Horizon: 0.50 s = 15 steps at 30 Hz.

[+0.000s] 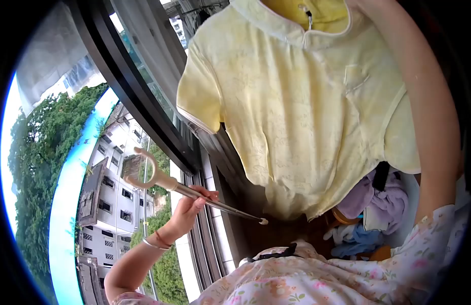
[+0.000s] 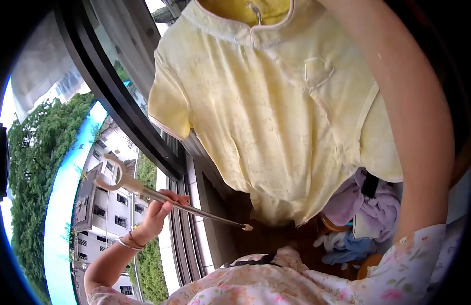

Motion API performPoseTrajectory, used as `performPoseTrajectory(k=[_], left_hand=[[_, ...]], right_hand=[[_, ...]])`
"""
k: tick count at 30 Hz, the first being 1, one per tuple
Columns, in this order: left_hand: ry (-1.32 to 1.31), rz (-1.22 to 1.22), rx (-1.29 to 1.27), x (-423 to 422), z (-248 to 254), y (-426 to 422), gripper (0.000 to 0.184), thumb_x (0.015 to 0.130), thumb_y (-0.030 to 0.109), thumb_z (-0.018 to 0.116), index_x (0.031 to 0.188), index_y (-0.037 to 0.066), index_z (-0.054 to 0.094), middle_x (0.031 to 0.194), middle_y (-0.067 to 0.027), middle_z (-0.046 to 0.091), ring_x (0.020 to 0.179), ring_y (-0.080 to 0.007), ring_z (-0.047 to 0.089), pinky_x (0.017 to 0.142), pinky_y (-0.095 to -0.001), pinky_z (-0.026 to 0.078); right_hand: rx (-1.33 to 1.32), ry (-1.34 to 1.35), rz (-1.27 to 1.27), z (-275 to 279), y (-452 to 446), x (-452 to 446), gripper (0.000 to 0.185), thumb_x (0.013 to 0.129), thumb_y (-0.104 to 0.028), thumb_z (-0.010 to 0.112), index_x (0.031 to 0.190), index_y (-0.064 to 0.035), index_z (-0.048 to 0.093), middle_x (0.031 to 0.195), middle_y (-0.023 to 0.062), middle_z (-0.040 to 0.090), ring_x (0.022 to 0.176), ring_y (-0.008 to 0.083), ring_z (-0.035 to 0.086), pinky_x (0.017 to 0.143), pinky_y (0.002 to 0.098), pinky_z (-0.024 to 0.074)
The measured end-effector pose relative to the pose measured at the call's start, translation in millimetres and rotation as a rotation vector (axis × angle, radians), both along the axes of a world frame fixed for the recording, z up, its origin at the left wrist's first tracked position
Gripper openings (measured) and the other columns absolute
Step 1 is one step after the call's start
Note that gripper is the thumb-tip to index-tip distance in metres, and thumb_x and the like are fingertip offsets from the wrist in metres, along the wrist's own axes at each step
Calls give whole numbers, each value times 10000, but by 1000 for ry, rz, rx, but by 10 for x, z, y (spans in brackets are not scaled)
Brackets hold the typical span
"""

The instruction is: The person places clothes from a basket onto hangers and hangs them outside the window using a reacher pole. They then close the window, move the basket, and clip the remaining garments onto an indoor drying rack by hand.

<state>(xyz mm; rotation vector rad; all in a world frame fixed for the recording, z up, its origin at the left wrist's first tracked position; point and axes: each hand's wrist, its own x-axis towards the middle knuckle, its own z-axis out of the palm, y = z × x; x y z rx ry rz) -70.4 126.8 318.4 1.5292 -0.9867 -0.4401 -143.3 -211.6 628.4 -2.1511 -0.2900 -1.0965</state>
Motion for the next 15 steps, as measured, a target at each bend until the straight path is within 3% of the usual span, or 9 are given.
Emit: performPoseTrajectory(k=[1, 2, 3, 6, 7, 9, 11, 15], left_hand=[[68, 34, -77, -9, 130, -317, 239, 943, 245, 423, 986, 11, 445, 925, -93, 585, 1005, -209, 558, 928, -348, 403], [6, 53, -75, 74, 154, -596, 289, 929, 297, 445, 1020, 24, 420, 859, -77, 549, 913, -215, 576, 875, -370, 435], [-34, 53, -99, 91, 199, -852, 284, 927, 288, 456, 1017, 22, 419, 833, -66, 548, 835, -179, 571, 824, -331, 447], [-87, 38, -157, -70, 426, -1412, 234, 933, 255, 465, 953, 22, 455, 767, -44, 539, 721, -123, 545, 714, -267, 444], [-73, 46, -175, -110, 487, -1539, 223, 935, 245, 463, 946, 22, 461, 757, -40, 533, 692, -118, 541, 685, -257, 444], [-25, 82, -263, -155, 563, -1742, 218, 933, 243, 470, 950, 26, 466, 713, -26, 507, 641, -111, 527, 623, -235, 439], [-42, 153, -314, -160, 634, -1837, 245, 930, 277, 473, 939, 32, 465, 677, -16, 475, 585, -98, 485, 553, -221, 410], [-58, 198, -342, -215, 741, -1869, 282, 935, 320, 448, 922, 39, 455, 656, -11, 452, 532, -76, 409, 484, -205, 346]], right_hand=[[84, -30, 93, 15, 6, 145, 245, 858, -147, 582, 695, 34, 556, 492, 15, 439, 374, 85, 358, 341, 257, 238], [11, 13, 81, 45, 2, 233, 277, 868, -179, 575, 648, -14, 545, 489, -10, 430, 379, 67, 352, 341, 233, 236], [-185, 42, -2, 79, 2, 218, 337, 823, -300, 616, 672, -2, 566, 536, 47, 530, 463, 116, 482, 448, 273, 370], [-183, -15, 85, 131, 107, 308, 310, 826, -239, 620, 659, 8, 538, 537, 71, 547, 470, 144, 512, 484, 297, 417], [-216, -55, 72, 103, 149, 322, 289, 852, -219, 603, 690, 5, 517, 547, 33, 493, 453, 78, 437, 411, 247, 361], [-195, -45, 126, 53, 230, 277, 300, 843, -223, 611, 693, 20, 519, 543, 44, 493, 490, 101, 465, 477, 274, 395], [-198, -52, 120, 21, 301, 213, 283, 825, -196, 605, 695, 47, 542, 572, 145, 541, 541, 236, 548, 560, 361, 412], [-199, -38, 141, 17, 227, 263, 287, 825, -203, 608, 701, 48, 547, 555, 139, 521, 527, 228, 526, 553, 352, 405]])
